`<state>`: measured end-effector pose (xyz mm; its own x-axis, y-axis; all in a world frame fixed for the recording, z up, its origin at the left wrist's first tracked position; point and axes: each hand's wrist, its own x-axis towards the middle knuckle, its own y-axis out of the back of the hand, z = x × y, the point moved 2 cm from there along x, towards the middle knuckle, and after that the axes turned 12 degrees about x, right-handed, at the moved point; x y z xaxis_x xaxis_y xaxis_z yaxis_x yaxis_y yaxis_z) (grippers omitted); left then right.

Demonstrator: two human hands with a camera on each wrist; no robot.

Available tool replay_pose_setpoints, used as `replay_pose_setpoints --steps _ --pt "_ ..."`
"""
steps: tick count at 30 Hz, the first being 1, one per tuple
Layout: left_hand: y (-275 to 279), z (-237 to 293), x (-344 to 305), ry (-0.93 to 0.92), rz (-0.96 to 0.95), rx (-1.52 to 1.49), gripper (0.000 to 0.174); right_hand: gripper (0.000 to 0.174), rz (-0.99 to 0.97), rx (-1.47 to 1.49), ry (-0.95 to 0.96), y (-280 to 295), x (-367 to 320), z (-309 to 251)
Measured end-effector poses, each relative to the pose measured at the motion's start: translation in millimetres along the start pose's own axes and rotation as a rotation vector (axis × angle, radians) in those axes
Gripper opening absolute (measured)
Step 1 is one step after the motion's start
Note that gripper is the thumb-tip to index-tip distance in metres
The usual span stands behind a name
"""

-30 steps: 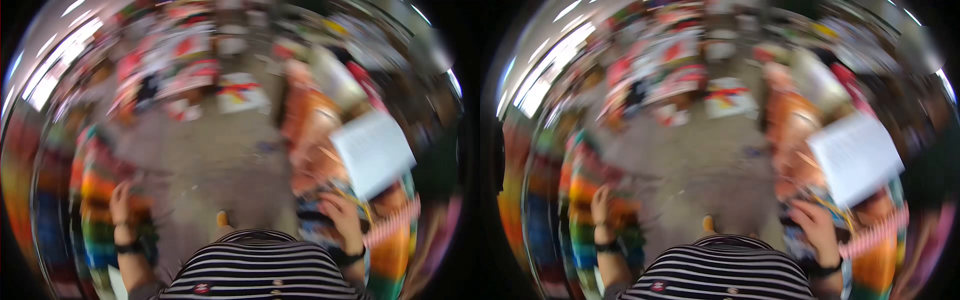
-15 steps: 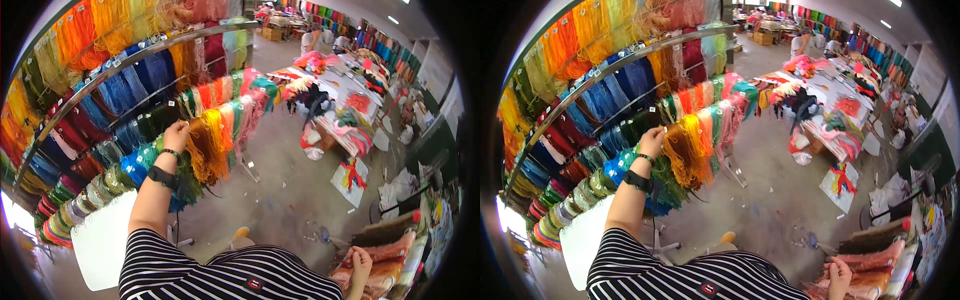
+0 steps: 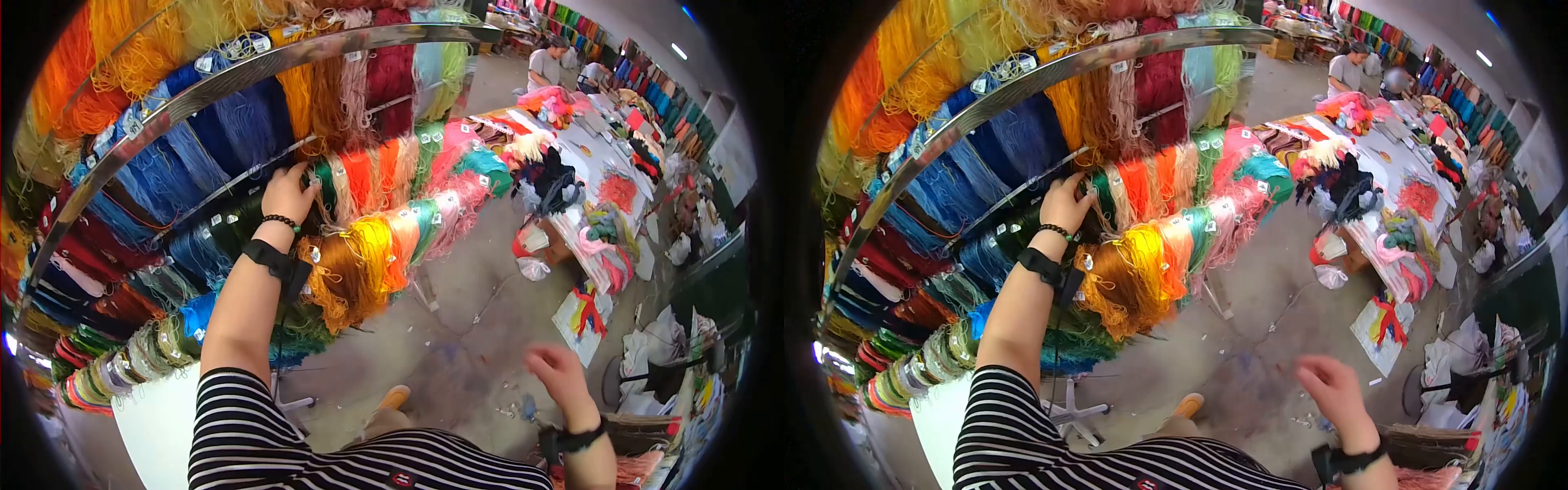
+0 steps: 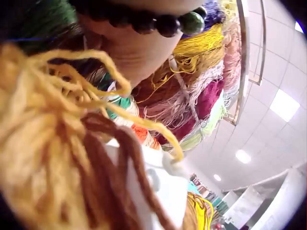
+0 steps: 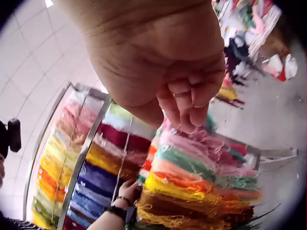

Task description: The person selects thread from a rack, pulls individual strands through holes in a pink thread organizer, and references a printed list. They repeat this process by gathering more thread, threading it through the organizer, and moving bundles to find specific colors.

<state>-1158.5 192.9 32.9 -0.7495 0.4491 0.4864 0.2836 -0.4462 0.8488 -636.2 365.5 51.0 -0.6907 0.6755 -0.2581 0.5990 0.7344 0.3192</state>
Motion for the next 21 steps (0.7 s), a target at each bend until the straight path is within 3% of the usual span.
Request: replay_pose_setpoints --steps 2,6,10,14,17,21 --pt "2.3 -3.4 1.9 -0.023 0.015 0.115 0.039 0.022 -0.171 0.017 0.116 -47.4 51.2 -57.2" --pt "-6.3 -30.0 16.9 -0.019 -0.102 0.017 0.027 0.022 -0.410 -0.094 0.460 -151.5 148.3 -119.4" --pt "-17.4 -66.5 29.3 -0.144 -0.165 -0.150 0.024 0.026 -0.444 0.010 0.452 -243.5 226.5 -136.3" --pt "-7.0 -81.7 31.7 0.052 -0.326 -0.253 0.027 0.025 -0.346 -0.044 0.510 -300.4 274.4 -147.6" --pt "4.5 -78.9 16.5 -0.216 -0.062 -0.093 0.027 0.023 -0.339 -0.153 0.565 -330.2 295.3 -159.3" --pt "7.0 -85.2 16.4 -0.212 -0.241 -0.103 0.025 0.019 -0.269 -0.170 0.659 -357.6 312.4 -164.6"
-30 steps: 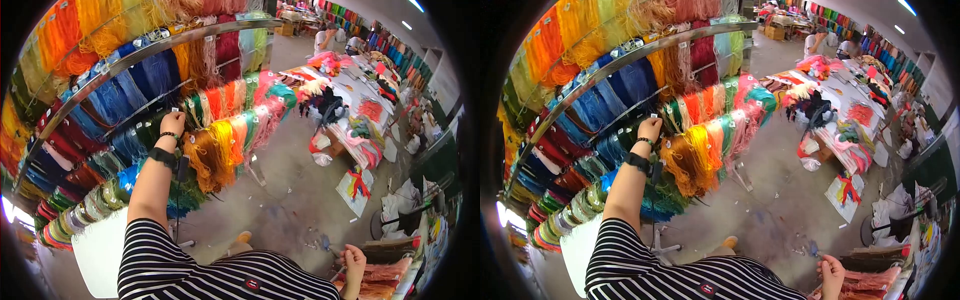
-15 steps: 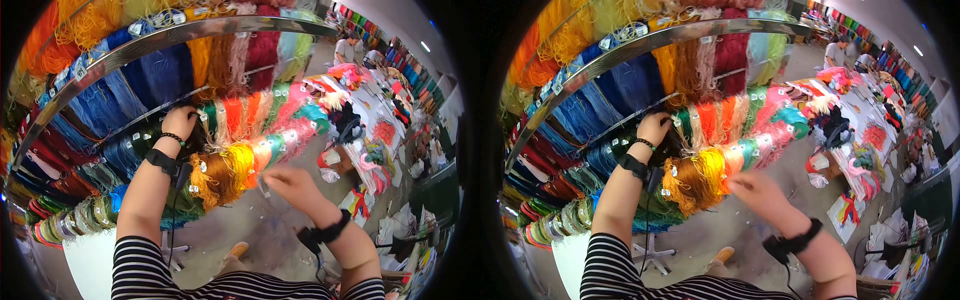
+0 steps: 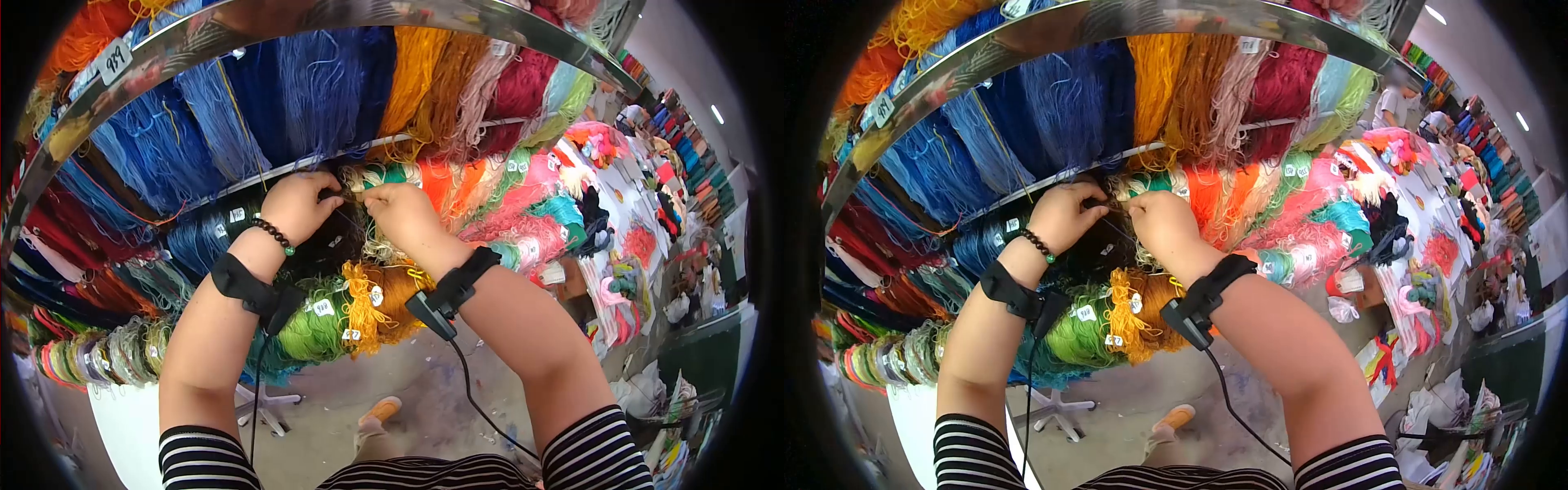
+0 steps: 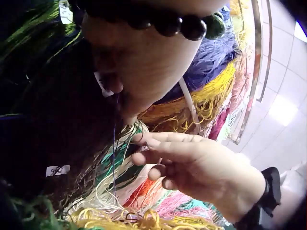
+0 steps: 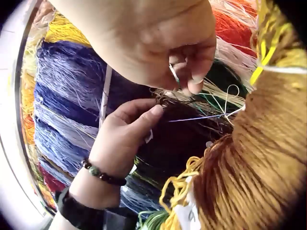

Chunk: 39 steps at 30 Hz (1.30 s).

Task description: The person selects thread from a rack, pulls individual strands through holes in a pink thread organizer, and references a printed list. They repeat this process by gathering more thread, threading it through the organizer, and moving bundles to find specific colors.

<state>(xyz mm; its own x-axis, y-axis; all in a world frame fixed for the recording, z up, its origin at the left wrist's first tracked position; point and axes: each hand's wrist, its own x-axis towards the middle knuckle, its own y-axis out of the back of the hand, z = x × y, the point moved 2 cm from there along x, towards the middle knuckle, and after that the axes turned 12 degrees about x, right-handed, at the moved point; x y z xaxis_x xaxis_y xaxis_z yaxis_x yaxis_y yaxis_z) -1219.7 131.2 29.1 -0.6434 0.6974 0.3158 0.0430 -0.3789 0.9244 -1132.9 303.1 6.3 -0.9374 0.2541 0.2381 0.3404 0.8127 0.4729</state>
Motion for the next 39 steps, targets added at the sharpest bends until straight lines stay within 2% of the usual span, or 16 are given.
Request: replay_pose_setpoints --steps 4,7,11,13,16,20,22,25,26,28,32,39 --pt "4.9 -6.6 -1.0 0.045 -0.075 -0.152 0.018 0.018 0.086 -0.177 0.018 -7.6 8.2 -0.2" --pt "0.8 -6.3 -2.4 0.007 0.006 -0.138 0.016 0.020 0.095 -0.262 0.030 -10.6 11.8 -3.6" --pt "2.4 -2.6 -0.5 0.082 -0.088 -0.110 0.022 0.017 0.070 -0.300 -0.043 -10.7 10.5 -10.5" --pt "7.2 3.2 0.0 0.120 -0.154 -0.022 0.028 0.015 0.114 -0.171 -0.036 -9.8 4.2 -7.2" --pt "-0.8 -0.7 -1.7 0.013 0.045 -0.050 0.032 0.014 0.109 -0.115 0.039 -6.8 2.2 -8.9" --pt "-3.6 -4.8 -1.5 0.016 -0.045 -0.020 0.026 0.016 0.077 -0.350 0.108 -11.5 12.4 -7.2" --pt "-1.0 -2.3 -2.0 0.029 -0.071 0.018 0.021 0.017 0.061 -0.390 0.052 -12.7 15.8 -12.7" --pt "6.2 5.5 0.4 0.103 -0.138 0.100 0.022 0.020 0.071 -0.403 0.016 -13.8 19.4 -15.8" --pt "5.5 6.6 -0.6 0.069 -0.076 0.063 0.024 0.021 0.082 -0.401 0.010 -13.2 20.0 -16.1" --pt "2.9 8.0 -3.2 0.001 0.049 -0.009 0.033 0.021 0.075 -0.133 -0.010 -11.0 21.4 -5.1" --pt "0.0 7.0 -1.6 -0.003 -0.052 0.107 0.039 0.022 0.036 0.322 -0.128 6.1 15.4 11.5" --pt "4.5 11.7 -1.8 0.036 -0.102 0.095 0.040 0.010 0.023 0.638 -0.172 41.2 -34.3 -5.2"
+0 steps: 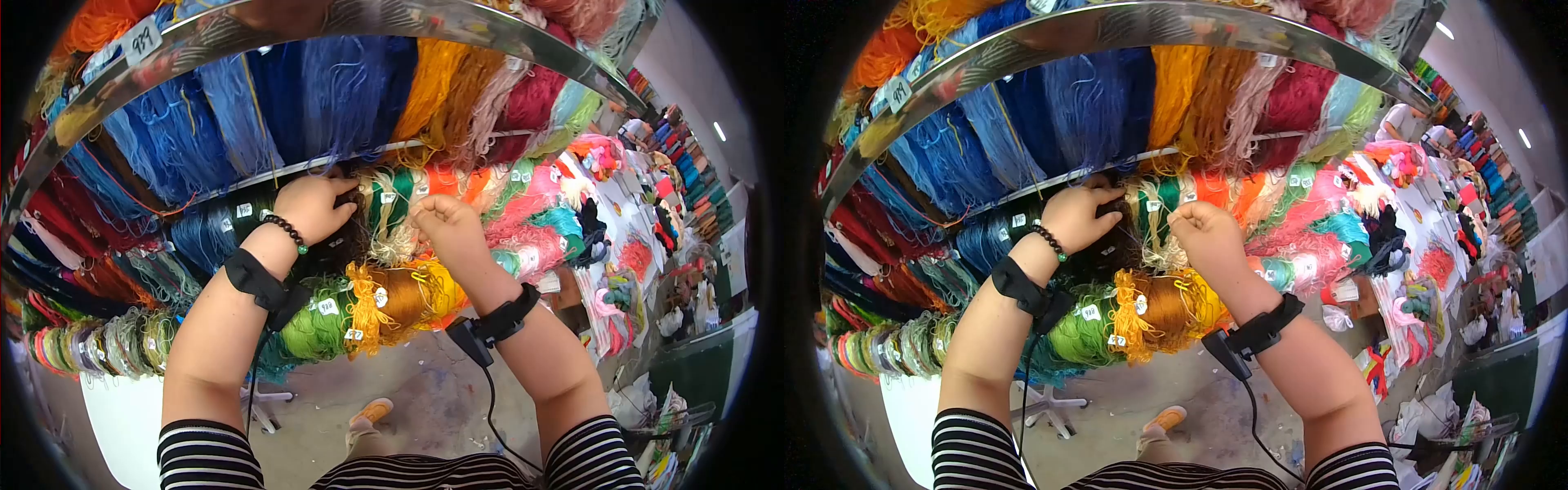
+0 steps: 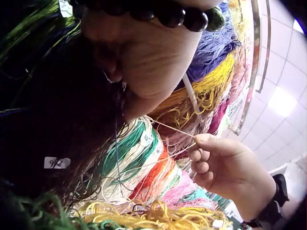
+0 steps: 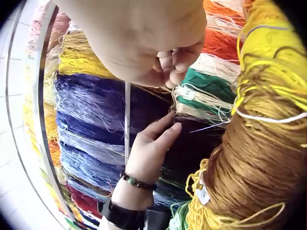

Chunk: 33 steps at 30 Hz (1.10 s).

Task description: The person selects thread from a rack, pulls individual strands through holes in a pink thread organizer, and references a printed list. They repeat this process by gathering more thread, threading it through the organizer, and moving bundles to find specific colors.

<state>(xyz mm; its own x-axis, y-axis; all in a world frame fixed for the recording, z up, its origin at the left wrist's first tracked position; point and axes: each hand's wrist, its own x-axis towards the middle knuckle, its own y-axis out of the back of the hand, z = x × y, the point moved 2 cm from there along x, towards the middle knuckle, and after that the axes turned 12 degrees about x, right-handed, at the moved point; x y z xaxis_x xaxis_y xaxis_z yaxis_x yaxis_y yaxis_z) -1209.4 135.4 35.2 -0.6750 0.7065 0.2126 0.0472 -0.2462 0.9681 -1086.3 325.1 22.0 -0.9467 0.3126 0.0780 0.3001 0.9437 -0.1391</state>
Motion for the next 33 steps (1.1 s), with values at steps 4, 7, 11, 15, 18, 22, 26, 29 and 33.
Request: replay_pose_setpoints --steps 4,7,11,15,18,22,26,29,33 --pt "0.5 0.3 0.6 -0.010 0.002 -0.013 0.040 0.010 0.037 0.395 -0.097 14.8 -17.9 -24.1" --pt "2.1 1.6 0.4 -0.060 0.056 0.001 0.041 0.014 -0.032 0.625 -0.104 42.9 -56.0 -54.5" --pt "8.5 5.8 3.7 -0.117 0.005 0.011 0.044 0.014 0.145 0.348 -0.106 114.3 -188.8 -98.0" --pt "29.8 21.2 -0.3 -0.169 -0.042 -0.078 0.044 0.011 0.751 -0.027 0.007 280.5 -390.5 -104.0" --pt "67.9 92.1 -26.5 -0.296 0.100 -0.039 0.032 0.012 1.344 -0.135 0.200 325.8 -570.4 -126.5" --pt "78.0 253.5 -62.1 -0.451 -0.210 -0.622 0.020 0.018 1.207 -0.077 0.513 237.0 -663.1 -182.4" --pt "56.7 438.1 -135.3 -0.950 -0.261 -0.693 0.028 0.012 0.935 0.307 0.659 166.5 -704.4 -194.8" --pt "47.5 556.8 -227.2 -1.202 -0.568 -0.811 0.041 0.011 0.966 0.213 0.600 138.3 -752.4 -186.1" --pt "39.7 672.6 -370.3 -1.366 -1.335 -0.827 0.048 0.011 1.006 0.301 0.704 91.6 -832.8 -179.7"
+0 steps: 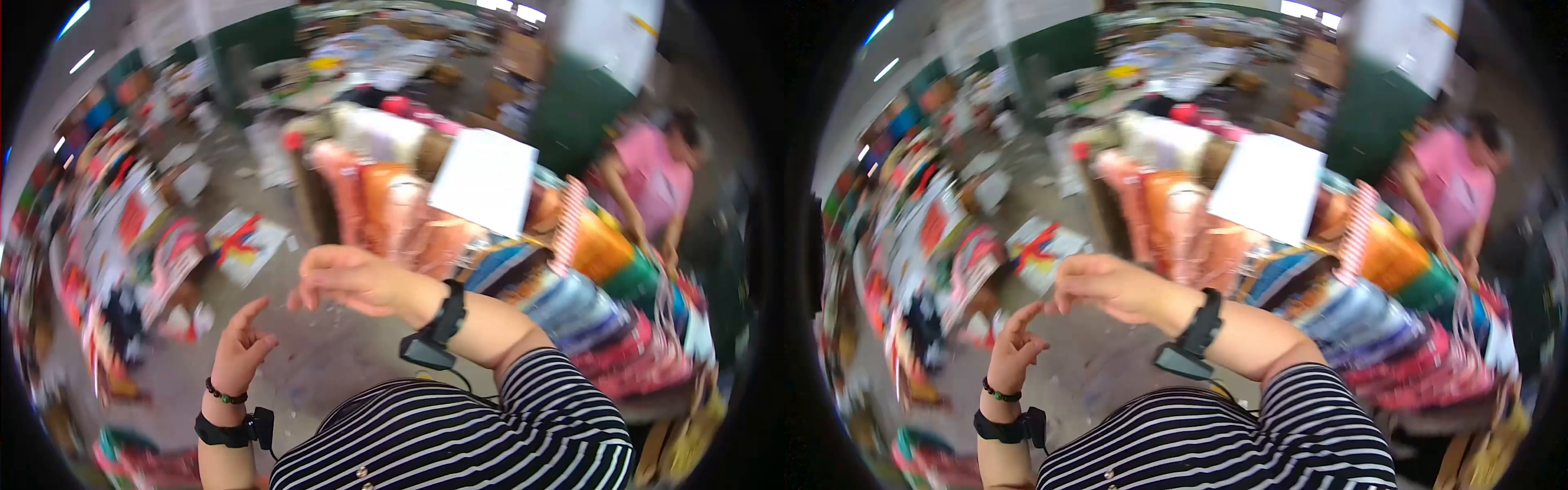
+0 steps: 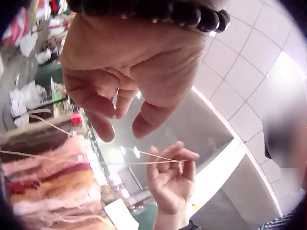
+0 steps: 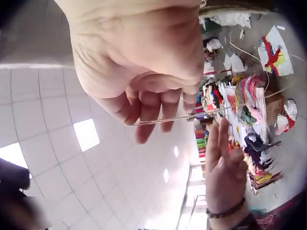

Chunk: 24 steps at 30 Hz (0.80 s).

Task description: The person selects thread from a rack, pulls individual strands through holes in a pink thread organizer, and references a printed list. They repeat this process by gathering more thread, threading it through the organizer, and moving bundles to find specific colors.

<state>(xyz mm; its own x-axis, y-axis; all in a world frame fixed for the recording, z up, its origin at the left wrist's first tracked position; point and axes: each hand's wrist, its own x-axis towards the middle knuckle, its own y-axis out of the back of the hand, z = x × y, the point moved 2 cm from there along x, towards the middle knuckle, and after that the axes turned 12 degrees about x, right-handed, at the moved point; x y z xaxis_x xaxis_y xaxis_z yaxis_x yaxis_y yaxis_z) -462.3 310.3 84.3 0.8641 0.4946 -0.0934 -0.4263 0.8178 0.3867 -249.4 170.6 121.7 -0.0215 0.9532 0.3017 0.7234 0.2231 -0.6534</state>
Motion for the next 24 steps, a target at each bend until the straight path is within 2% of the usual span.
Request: replay_pose_setpoints --steps 2,6,8,10,12,15,18,21,24 --pt "-48.8 14.3 45.2 -0.028 -0.182 0.030 0.048 0.012 0.099 0.179 -0.019 19.5 -46.9 -30.1" --pt "-123.3 17.7 98.8 -0.029 -0.454 0.022 0.038 0.010 0.475 0.090 0.121 47.7 -184.4 -72.9" --pt "-158.8 25.0 116.7 -0.021 -0.547 0.034 0.034 0.009 0.805 0.043 0.175 50.3 -266.9 -79.6" --pt "-195.0 33.3 132.1 0.002 -0.637 0.064 0.034 0.011 1.295 -0.167 0.255 40.9 -339.1 -92.2" --pt "-235.3 52.4 142.0 -0.010 -0.749 0.056 0.033 0.011 1.567 -0.335 0.390 53.2 -411.3 -100.7" --pt "-307.3 86.1 151.7 -0.009 -0.897 -0.031 0.033 0.017 1.592 -0.646 0.563 65.4 -438.7 -120.6" --pt "-383.1 119.9 155.3 0.034 -0.972 -0.180 0.033 0.020 1.466 -0.967 0.333 97.4 -433.4 -128.8" --pt "-449.2 134.8 163.6 0.091 -0.945 -0.308 0.032 0.020 1.434 -1.027 0.128 126.3 -418.3 -134.5" --pt "-486.7 135.6 175.2 0.123 -0.861 -0.300 0.031 0.022 1.447 -1.086 0.087 144.0 -420.7 -143.5"
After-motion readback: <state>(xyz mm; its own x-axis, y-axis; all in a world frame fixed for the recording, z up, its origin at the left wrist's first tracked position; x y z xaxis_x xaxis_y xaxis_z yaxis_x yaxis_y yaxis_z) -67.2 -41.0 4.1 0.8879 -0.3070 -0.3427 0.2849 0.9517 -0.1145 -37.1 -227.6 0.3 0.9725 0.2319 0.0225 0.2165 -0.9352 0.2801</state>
